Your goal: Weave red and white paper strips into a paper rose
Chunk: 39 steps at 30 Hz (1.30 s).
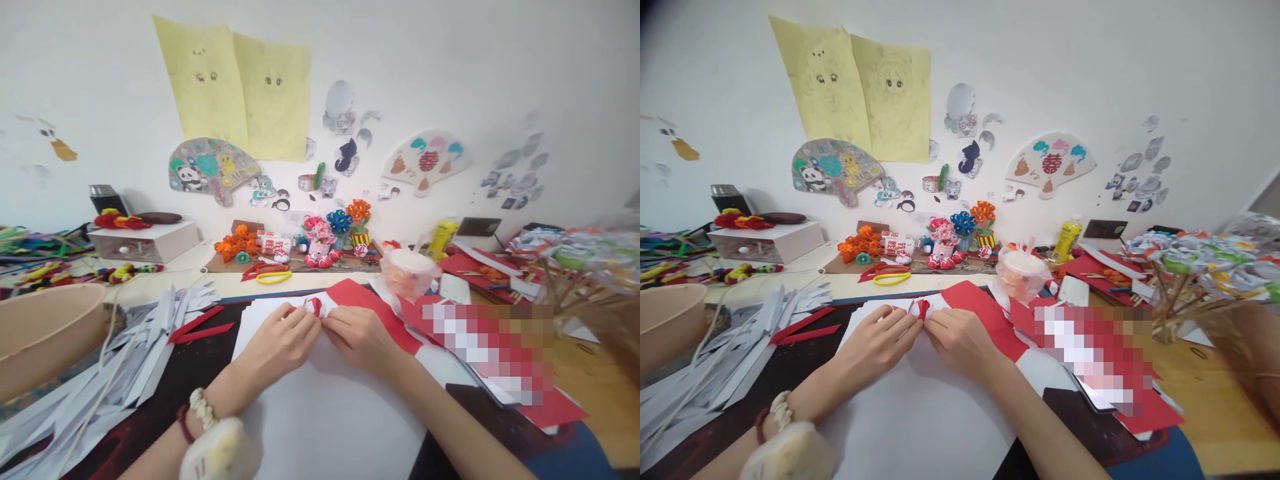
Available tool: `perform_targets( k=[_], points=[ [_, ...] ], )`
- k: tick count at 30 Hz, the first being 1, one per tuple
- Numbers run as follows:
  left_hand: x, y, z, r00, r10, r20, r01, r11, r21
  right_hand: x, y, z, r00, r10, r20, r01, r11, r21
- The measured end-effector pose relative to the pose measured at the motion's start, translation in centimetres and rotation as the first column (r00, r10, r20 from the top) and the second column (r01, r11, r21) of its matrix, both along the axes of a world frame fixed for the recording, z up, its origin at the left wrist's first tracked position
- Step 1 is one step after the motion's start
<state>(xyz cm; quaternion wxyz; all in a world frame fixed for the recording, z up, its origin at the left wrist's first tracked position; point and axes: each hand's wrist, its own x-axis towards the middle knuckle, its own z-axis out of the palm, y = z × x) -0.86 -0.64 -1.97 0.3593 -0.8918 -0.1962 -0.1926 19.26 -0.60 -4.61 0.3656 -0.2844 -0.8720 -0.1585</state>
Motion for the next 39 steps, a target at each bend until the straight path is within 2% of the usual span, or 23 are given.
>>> perform_targets(
  k=[3,6,11,16,19,27,34,39],
  points=[
    [-0.02,0.09,-0.09,0.999,0.025,0.025,-0.024,1.000,-0.017,-0.20,0.07,0.01,1.000,-0.010,-0.005,0.010,0.999,0.035],
    [-0.10,0.36,-0.26,0.998,-0.008,0.056,0.009,1.000,-0.022,-0.38,0.08,0.03,0.999,-0.050,-0.017,0.051,0.996,0.067],
    [-0.39,0.77,-0.22,0.994,-0.037,0.103,0.050,0.992,-0.118,-0.43,0.08,0.05,0.996,-0.086,-0.024,0.089,0.988,0.123],
    [-0.68,0.67,0.17,0.993,-0.116,0.002,0.115,0.984,-0.134,-0.49,0.15,-0.07,0.995,-0.030,0.092,0.014,0.985,0.174],
    [-0.74,0.37,0.22,0.994,-0.111,0.001,0.110,0.987,-0.113,-0.58,0.21,-0.16,0.990,-0.013,0.141,-0.016,0.980,0.199],
    [-0.50,0.28,-0.47,0.987,-0.144,0.064,0.152,0.979,-0.139,-0.71,0.20,-0.24,0.988,-0.017,0.153,-0.016,0.977,0.213],
    [-0.55,0.74,0.08,0.988,-0.151,-0.018,0.145,0.970,-0.193,-0.58,0.08,-0.05,0.975,-0.020,0.222,-0.032,0.973,0.228],
    [-0.65,0.99,-0.31,0.987,-0.149,-0.055,0.138,0.976,-0.168,-0.45,-0.03,0.12,0.974,0.000,0.226,-0.045,0.979,0.197]
  ],
)
